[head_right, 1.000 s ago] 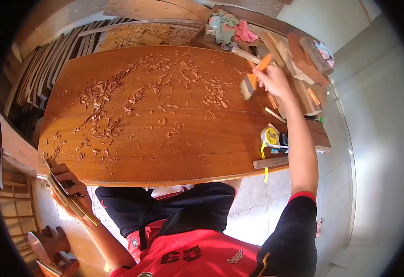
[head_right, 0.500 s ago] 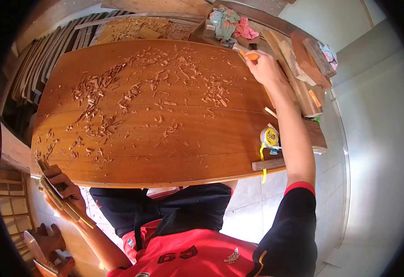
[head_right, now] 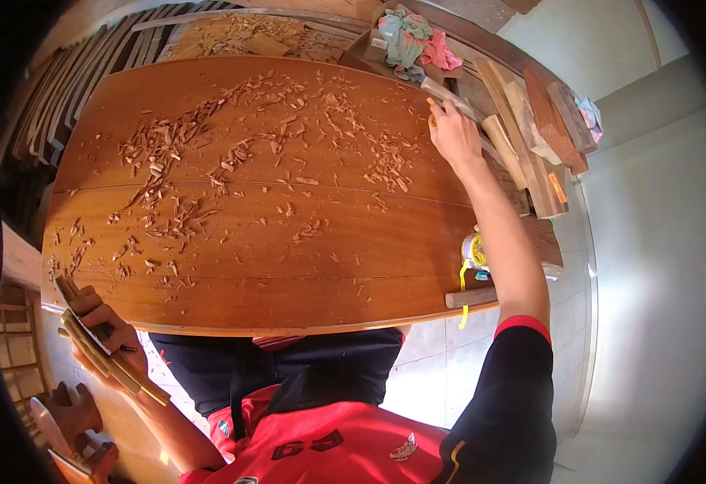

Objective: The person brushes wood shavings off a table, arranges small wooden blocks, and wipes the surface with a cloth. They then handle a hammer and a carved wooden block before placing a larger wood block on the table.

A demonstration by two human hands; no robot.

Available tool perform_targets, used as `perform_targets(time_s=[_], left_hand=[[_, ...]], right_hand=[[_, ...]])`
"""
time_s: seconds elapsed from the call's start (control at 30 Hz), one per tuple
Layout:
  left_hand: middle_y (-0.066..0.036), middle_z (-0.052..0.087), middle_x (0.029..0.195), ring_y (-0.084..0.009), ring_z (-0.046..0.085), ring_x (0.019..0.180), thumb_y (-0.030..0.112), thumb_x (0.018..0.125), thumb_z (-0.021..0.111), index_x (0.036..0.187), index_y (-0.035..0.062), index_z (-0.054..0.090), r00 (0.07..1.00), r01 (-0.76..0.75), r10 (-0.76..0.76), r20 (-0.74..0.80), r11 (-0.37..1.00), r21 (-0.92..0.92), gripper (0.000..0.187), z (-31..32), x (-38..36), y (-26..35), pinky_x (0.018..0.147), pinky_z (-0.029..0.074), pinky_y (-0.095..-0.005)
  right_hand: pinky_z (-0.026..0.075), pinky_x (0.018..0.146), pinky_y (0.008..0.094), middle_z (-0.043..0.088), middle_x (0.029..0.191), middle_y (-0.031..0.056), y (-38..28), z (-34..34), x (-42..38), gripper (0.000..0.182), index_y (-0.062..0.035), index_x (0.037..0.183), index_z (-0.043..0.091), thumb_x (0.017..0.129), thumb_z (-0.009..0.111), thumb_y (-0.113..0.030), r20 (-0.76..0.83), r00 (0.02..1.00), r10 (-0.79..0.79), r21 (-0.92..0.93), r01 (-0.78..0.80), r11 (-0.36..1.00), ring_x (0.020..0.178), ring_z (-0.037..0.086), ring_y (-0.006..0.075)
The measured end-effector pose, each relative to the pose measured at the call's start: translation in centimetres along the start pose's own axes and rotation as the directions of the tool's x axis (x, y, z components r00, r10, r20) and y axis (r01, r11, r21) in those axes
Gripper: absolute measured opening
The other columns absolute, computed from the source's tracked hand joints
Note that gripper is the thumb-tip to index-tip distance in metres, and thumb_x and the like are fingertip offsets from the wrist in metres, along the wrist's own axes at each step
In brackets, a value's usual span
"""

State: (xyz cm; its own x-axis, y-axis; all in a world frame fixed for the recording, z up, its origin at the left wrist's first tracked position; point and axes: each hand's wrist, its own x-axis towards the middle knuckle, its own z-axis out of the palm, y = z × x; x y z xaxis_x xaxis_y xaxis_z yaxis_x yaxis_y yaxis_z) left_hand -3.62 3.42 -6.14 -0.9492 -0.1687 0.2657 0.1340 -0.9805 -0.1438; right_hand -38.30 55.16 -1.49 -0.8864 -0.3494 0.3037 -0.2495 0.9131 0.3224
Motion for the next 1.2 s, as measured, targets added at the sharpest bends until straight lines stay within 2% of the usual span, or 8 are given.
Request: perform_targets(time_s=[0.23,0.5,0.6,0.7,0.8,0.93,1.13,1.2], left_hand=[[0.000,0.050,0.113,-0.0139,0.055,0.098,-0.001,0.085,0.070,0.133,0.0090,0.035,1.000,-0.025,0.026,-0.005,0.978,0.207,0.060,0.7,-0.1,-1.6,0.062,0.049,-0.0308],[-0.006,0.052,0.111,-0.0148,0.054,0.088,0.004,0.084,0.072,0.145,0.0004,0.026,0.999,-0.002,0.018,-0.042,0.939,0.344,0.076,-0.7,-1.0,-3.8,0.041,0.042,-0.0236],[-0.006,0.051,0.110,-0.0147,0.054,0.087,0.004,0.083,0.072,0.144,-0.0002,0.026,0.998,0.007,0.017,-0.064,0.934,0.357,0.076,-0.7,-0.9,-3.8,0.040,0.041,-0.0232],[-0.009,0.052,0.102,-0.0216,0.061,0.085,0.007,0.081,0.073,0.130,0.0035,0.030,0.994,-0.015,0.055,-0.094,0.924,0.383,0.066,0.4,-0.6,-4.3,0.050,0.061,-0.0345],[-0.005,0.050,0.108,-0.0149,0.053,0.086,0.003,0.083,0.071,0.139,0.0027,0.029,0.998,-0.008,0.029,-0.049,0.920,0.392,0.069,0.2,-1.0,-4.1,0.043,0.043,-0.0241],[-0.004,0.049,0.108,-0.0152,0.053,0.086,0.003,0.084,0.070,0.133,0.0063,0.032,0.998,0.021,0.002,-0.065,0.933,0.358,0.062,0.1,-1.2,-4.2,0.052,0.047,-0.0276],[-0.006,0.049,0.113,-0.0172,0.055,0.094,0.006,0.086,0.069,0.145,0.0034,0.027,0.996,0.013,0.022,-0.085,0.920,0.391,0.072,-0.6,-1.8,-4.0,0.057,0.051,-0.0312],[-0.007,0.049,0.115,-0.0180,0.055,0.096,0.007,0.087,0.068,0.147,0.0027,0.025,0.992,-0.007,0.059,-0.115,0.913,0.407,0.075,-0.8,-2.1,-3.7,0.058,0.053,-0.0326]], right_hand=[[0.058,0.087,0.0453,0.062,0.124,0.0179,-1.5,1.2,1.3,0.039,-0.0054,0.131,0.061,0.093,0.062,-0.014,0.040,0.977,0.208,0.065,-0.210,0.975,0.099,0.069,0.0383],[0.056,0.087,0.0392,0.070,0.117,0.0134,-3.1,-1.4,-0.6,0.032,-0.0088,0.126,0.066,0.095,0.066,-0.016,-0.327,0.943,-0.058,0.587,0.251,0.770,0.100,0.070,0.0346],[0.056,0.085,0.0391,0.070,0.111,0.0138,-1.9,-2.4,-1.8,0.028,-0.0063,0.120,0.068,0.092,0.068,-0.014,-0.109,0.984,0.143,0.305,-0.104,0.947,0.097,0.069,0.0347],[0.057,0.085,0.0387,0.070,0.108,0.0136,-1.5,-3.4,-3.4,0.025,-0.0048,0.114,0.070,0.091,0.069,-0.013,0.020,0.999,0.033,0.279,-0.038,0.959,0.093,0.070,0.0343],[0.058,0.083,0.0374,0.070,0.107,0.0141,-1.9,-6.0,-4.1,0.023,-0.0040,0.111,0.071,0.091,0.069,-0.013,-0.155,0.988,-0.005,0.547,0.090,0.832,0.091,0.071,0.0337],[0.057,0.069,0.0378,0.070,0.096,0.0192,0.4,-6.5,-4.4,0.020,0.0021,0.103,0.070,0.090,0.069,-0.014,-0.129,0.982,0.135,0.264,-0.098,0.959,0.078,0.073,0.0286],[0.058,0.071,0.0356,0.072,0.086,0.0166,-1.4,-6.0,-4.0,0.021,0.0014,0.098,0.072,0.089,0.071,-0.018,-0.181,0.943,0.279,0.767,-0.043,0.641,0.077,0.074,0.0295],[0.058,0.072,0.0368,0.073,0.088,0.0175,-0.3,-6.8,-1.9,0.022,-0.0002,0.099,0.073,0.088,0.072,-0.020,-0.204,0.952,0.230,0.579,-0.072,0.812,0.080,0.074,0.0319]])
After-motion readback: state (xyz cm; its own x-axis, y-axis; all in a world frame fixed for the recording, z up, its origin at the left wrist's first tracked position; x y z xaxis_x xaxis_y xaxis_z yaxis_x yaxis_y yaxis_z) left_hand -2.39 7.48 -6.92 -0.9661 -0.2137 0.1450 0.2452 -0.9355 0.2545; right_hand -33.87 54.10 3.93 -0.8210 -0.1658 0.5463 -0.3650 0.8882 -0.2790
